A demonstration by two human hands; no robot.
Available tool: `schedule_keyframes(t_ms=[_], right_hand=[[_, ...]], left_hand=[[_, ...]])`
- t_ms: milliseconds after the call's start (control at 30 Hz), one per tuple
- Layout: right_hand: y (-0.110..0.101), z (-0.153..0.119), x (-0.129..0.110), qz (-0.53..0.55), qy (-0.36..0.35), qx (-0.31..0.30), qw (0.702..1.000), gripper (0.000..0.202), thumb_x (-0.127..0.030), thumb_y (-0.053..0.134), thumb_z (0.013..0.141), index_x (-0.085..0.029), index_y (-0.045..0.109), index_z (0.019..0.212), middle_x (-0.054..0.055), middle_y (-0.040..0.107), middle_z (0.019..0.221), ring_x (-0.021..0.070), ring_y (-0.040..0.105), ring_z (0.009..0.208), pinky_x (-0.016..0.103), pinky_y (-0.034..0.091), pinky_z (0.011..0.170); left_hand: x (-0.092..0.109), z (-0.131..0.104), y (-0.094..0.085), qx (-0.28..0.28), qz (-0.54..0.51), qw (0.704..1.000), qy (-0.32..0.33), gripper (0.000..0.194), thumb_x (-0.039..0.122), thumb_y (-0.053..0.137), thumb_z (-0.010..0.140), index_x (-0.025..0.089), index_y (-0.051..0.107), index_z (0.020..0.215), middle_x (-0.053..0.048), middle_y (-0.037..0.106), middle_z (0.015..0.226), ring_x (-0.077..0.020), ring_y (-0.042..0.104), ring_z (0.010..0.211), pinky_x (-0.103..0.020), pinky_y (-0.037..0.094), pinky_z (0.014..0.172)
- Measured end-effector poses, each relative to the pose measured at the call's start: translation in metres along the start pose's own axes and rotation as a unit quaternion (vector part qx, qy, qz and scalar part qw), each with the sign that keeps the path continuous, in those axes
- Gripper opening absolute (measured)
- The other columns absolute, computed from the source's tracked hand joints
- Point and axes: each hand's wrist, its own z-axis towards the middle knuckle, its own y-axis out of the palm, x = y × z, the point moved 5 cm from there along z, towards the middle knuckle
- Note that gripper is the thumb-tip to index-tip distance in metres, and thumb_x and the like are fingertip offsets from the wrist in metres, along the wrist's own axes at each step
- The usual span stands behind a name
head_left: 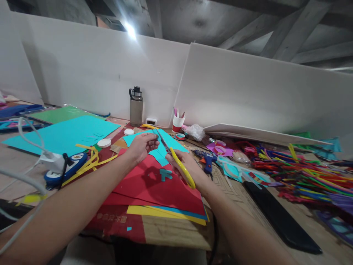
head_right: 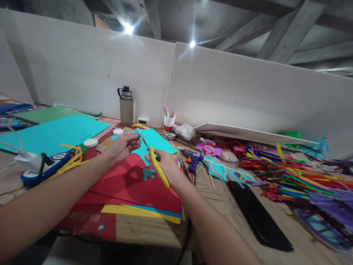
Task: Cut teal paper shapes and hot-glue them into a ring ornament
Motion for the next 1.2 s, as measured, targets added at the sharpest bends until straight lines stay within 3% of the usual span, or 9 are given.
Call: schedule_keyframes(t_ms=[333, 767, 1200], right_hand=[[-0.0001, -0.0008, -0.0045, -0.015, -0.019, -0.001, 1.0, 0.042, -0.058, 0.048, 0.08, -0.019, 0.058, 0.089, -0.005, 0.047, 0.051, 0.0075, 0.041, 0.041, 0.018, 0.03, 0.039], [0.001, 0.0014, -0.0022, -0.011, -0.038, -0.004, 0.999, 0.039, -0.055, 0.05, 0.08, -0.017, 0.057, 0.085, -0.005, 0.045, 0.051, 0.008, 0.042, 0.042, 0.018, 0.031, 0.038], [0.0041, -0.0051, -0.0062, 0.015, 0.03, 0.007, 0.999, 0.037, -0.055, 0.049, 0.08, -0.019, 0.056, 0.08, -0.006, 0.044, 0.044, 0.0078, 0.041, 0.033, 0.018, 0.032, 0.033]], left_hand=[[-0.0005, 0.0015, -0.0002, -0.011, 0.002, 1.0, -0.019, 0.005, 0.01, 0.06, 0.069, 0.01, 0.058, 0.065, -0.002, 0.057, 0.055, -0.009, 0.057, 0.051, -0.019, 0.048, 0.049], [0.0029, -0.0033, 0.0058, -0.029, -0.016, 0.998, -0.046, 0.01, 0.007, 0.058, 0.07, 0.01, 0.057, 0.061, -0.001, 0.054, 0.053, -0.007, 0.054, 0.047, -0.016, 0.046, 0.046], [0.0031, -0.0038, 0.0032, -0.01, 0.001, 0.998, -0.056, 0.006, 0.01, 0.062, 0.067, 0.011, 0.058, 0.062, -0.001, 0.056, 0.054, -0.0083, 0.055, 0.049, -0.019, 0.047, 0.049]])
